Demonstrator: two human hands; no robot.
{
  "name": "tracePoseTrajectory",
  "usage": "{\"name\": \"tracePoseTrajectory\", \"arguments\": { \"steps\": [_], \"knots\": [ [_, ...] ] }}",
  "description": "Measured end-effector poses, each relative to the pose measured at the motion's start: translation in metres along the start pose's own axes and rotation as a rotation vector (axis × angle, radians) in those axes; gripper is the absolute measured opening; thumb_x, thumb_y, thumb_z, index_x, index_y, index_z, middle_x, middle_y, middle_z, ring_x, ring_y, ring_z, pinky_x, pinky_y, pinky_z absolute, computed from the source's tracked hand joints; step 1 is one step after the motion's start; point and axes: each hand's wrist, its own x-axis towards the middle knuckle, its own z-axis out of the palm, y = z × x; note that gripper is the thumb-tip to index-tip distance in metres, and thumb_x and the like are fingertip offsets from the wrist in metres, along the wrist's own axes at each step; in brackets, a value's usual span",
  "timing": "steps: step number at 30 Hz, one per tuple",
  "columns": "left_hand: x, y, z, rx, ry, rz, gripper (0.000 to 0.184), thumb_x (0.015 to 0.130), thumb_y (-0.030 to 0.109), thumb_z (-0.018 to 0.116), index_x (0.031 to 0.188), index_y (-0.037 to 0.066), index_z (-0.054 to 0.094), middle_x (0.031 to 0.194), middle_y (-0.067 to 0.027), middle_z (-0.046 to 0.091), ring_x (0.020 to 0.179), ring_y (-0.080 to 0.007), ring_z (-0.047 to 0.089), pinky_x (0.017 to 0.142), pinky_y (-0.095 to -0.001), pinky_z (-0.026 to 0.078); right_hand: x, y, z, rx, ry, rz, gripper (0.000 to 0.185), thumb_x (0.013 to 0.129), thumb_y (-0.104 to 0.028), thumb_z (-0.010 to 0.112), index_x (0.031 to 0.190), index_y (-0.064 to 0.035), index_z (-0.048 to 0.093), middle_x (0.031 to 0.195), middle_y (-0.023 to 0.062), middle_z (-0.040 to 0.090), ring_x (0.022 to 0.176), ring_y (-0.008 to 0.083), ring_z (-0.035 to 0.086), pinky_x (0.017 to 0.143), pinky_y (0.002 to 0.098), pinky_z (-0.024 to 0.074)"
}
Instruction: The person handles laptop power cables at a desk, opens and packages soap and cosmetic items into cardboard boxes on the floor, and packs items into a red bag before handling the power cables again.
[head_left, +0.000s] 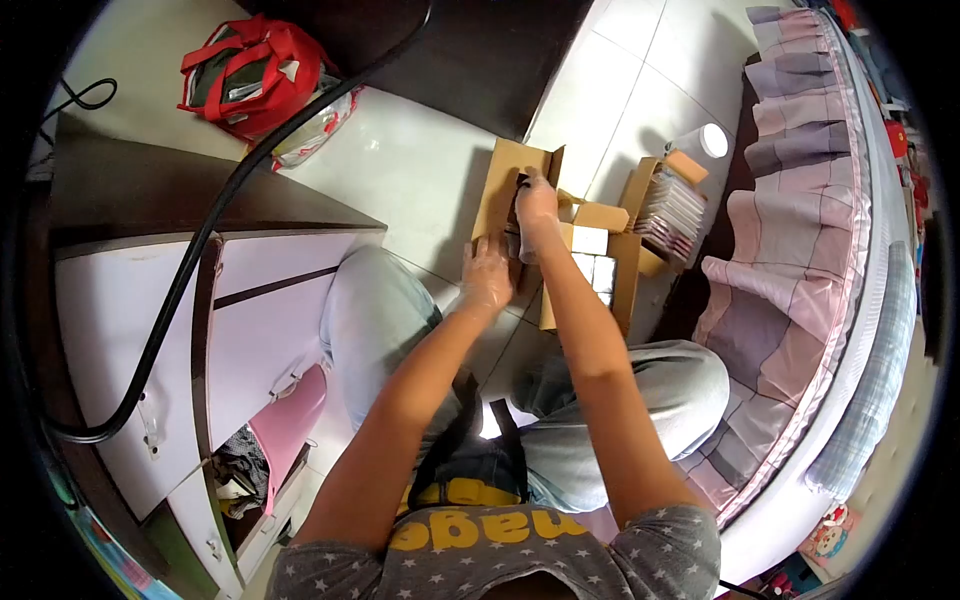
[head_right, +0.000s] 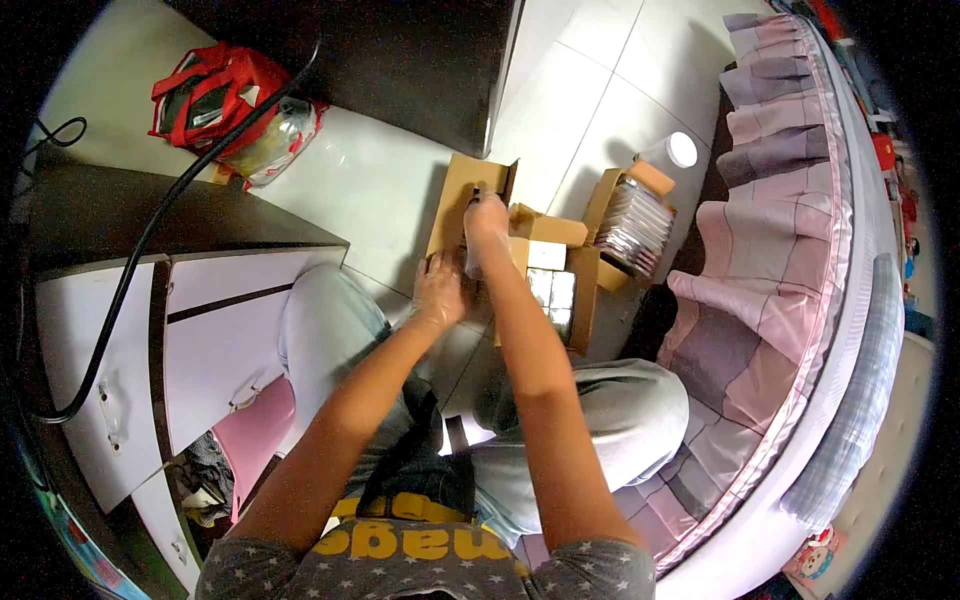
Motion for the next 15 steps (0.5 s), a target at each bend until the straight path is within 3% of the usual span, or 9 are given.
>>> {"name": "tracePoseTrajectory", "arguments": {
  "steps": [2, 4, 6, 8, 9, 11, 12, 14, 15],
  "knots": [
    [0.003, 0.003, -0.014, 0.025, -0.121, -0.005, 0.06, 0.082, 0.018, 0.054, 0.136, 0.0, 0.037, 0.146, -0.0111, 0.026, 0.135, -0.027, 0.023, 0.111, -0.0476, 0.016, -0.01, 0.01, -0.005, 0.067, 0.305, -0.112, 0.043, 0.082, -0.002, 0.05, 0.124, -0.0035, 0.051, 0.117, 0.02, 0.058, 0.103, 0.0322, 0.058, 0.09, 0.0374, 0.0464],
    [0.005, 0.003, -0.021, 0.052, -0.24, -0.027, 0.057, 0.082, 0.019, 0.054, 0.134, 0.001, 0.04, 0.147, -0.011, 0.026, 0.137, -0.0271, 0.021, 0.112, -0.0497, 0.013, -0.026, 0.011, -0.012, 0.422, 0.432, 0.059, 0.03, 0.091, -0.013, 0.044, 0.117, -0.0041, 0.056, 0.107, 0.0145, 0.061, 0.096, 0.0246, 0.058, 0.084, 0.0337, 0.0468],
    [0.005, 0.001, -0.019, -0.077, -0.11, -0.075, 0.056, 0.078, 0.013, 0.054, 0.132, 0.001, 0.043, 0.144, -0.0105, 0.031, 0.135, -0.028, 0.025, 0.111, -0.0477, 0.018, -0.038, 0.021, -0.012, 0.589, 0.433, 0.118, 0.033, 0.095, -0.022, 0.038, 0.114, -0.0028, 0.056, 0.101, 0.0108, 0.06, 0.091, 0.0215, 0.055, 0.079, 0.0323, 0.0468],
    [0.005, -0.005, -0.021, -0.117, -0.081, -0.058, 0.057, 0.076, 0.009, 0.055, 0.131, 0.001, 0.044, 0.142, -0.0101, 0.034, 0.132, -0.0286, 0.029, 0.109, -0.0465, 0.023, -0.032, 0.034, -0.008, 0.845, 0.317, 0.442, 0.032, 0.092, -0.018, 0.041, 0.113, 0.0009, 0.057, 0.101, 0.0158, 0.061, 0.091, 0.0249, 0.057, 0.077, 0.0341, 0.0476],
    [0.007, -0.005, -0.021, -0.161, -0.053, -0.021, 0.058, 0.073, 0.005, 0.055, 0.13, 0.0, 0.045, 0.14, -0.0098, 0.037, 0.129, -0.0293, 0.033, 0.107, -0.0452, 0.028, -0.028, 0.047, 0.002, 0.844, 0.314, 0.441, 0.032, 0.092, -0.018, 0.041, 0.113, 0.0009, 0.057, 0.101, 0.0158, 0.061, 0.091, 0.0249, 0.057, 0.077, 0.0341, 0.0476],
    [0.011, -0.011, -0.017, -0.198, -0.009, -0.011, 0.052, 0.072, 0.003, 0.055, 0.124, 0.002, 0.049, 0.134, -0.0067, 0.043, 0.124, -0.0275, 0.039, 0.103, -0.0432, 0.034, -0.025, 0.069, 0.014, 0.016, 0.18, -0.017, 0.032, 0.085, -0.008, 0.046, 0.112, 0.0028, 0.058, 0.104, 0.0235, 0.061, 0.095, 0.0317, 0.06, 0.082, 0.0367, 0.0467],
    [0.015, -0.017, -0.008, -0.224, 0.057, 0.02, 0.051, 0.072, 0.003, 0.055, 0.123, 0.003, 0.05, 0.13, -0.0082, 0.047, 0.122, -0.0292, 0.042, 0.1, -0.0431, 0.037, -0.034, 0.052, 0.008, 0.184, 0.112, -0.037, 0.036, 0.077, -0.003, 0.048, 0.111, 0.0043, 0.059, 0.107, 0.028, 0.059, 0.099, 0.038, 0.059, 0.087, 0.0398, 0.0454],
    [0.021, -0.026, 0.008, -0.297, 0.273, 0.106, 0.051, 0.073, 0.002, 0.054, 0.123, 0.004, 0.049, 0.121, -0.0127, 0.055, 0.112, -0.0336, 0.05, 0.093, -0.0433, 0.044, -0.047, 0.042, 0.01, 0.218, 0.081, 0.022, 0.038, 0.081, -0.001, 0.044, 0.117, 0.0052, 0.054, 0.116, 0.0265, 0.056, 0.107, 0.0371, 0.054, 0.09, 0.0387, 0.0447],
    [0.021, -0.026, 0.007, -0.302, 0.273, 0.114, 0.051, 0.073, 0.002, 0.054, 0.123, 0.004, 0.049, 0.121, -0.0127, 0.055, 0.112, -0.0336, 0.05, 0.093, -0.0433, 0.044, -0.055, 0.03, 0.005, 0.311, 0.069, 0.049, 0.039, 0.082, 0.0, 0.042, 0.119, 0.0054, 0.053, 0.12, 0.0253, 0.054, 0.111, 0.0362, 0.053, 0.092, 0.0383, 0.0441]
  ]
}}
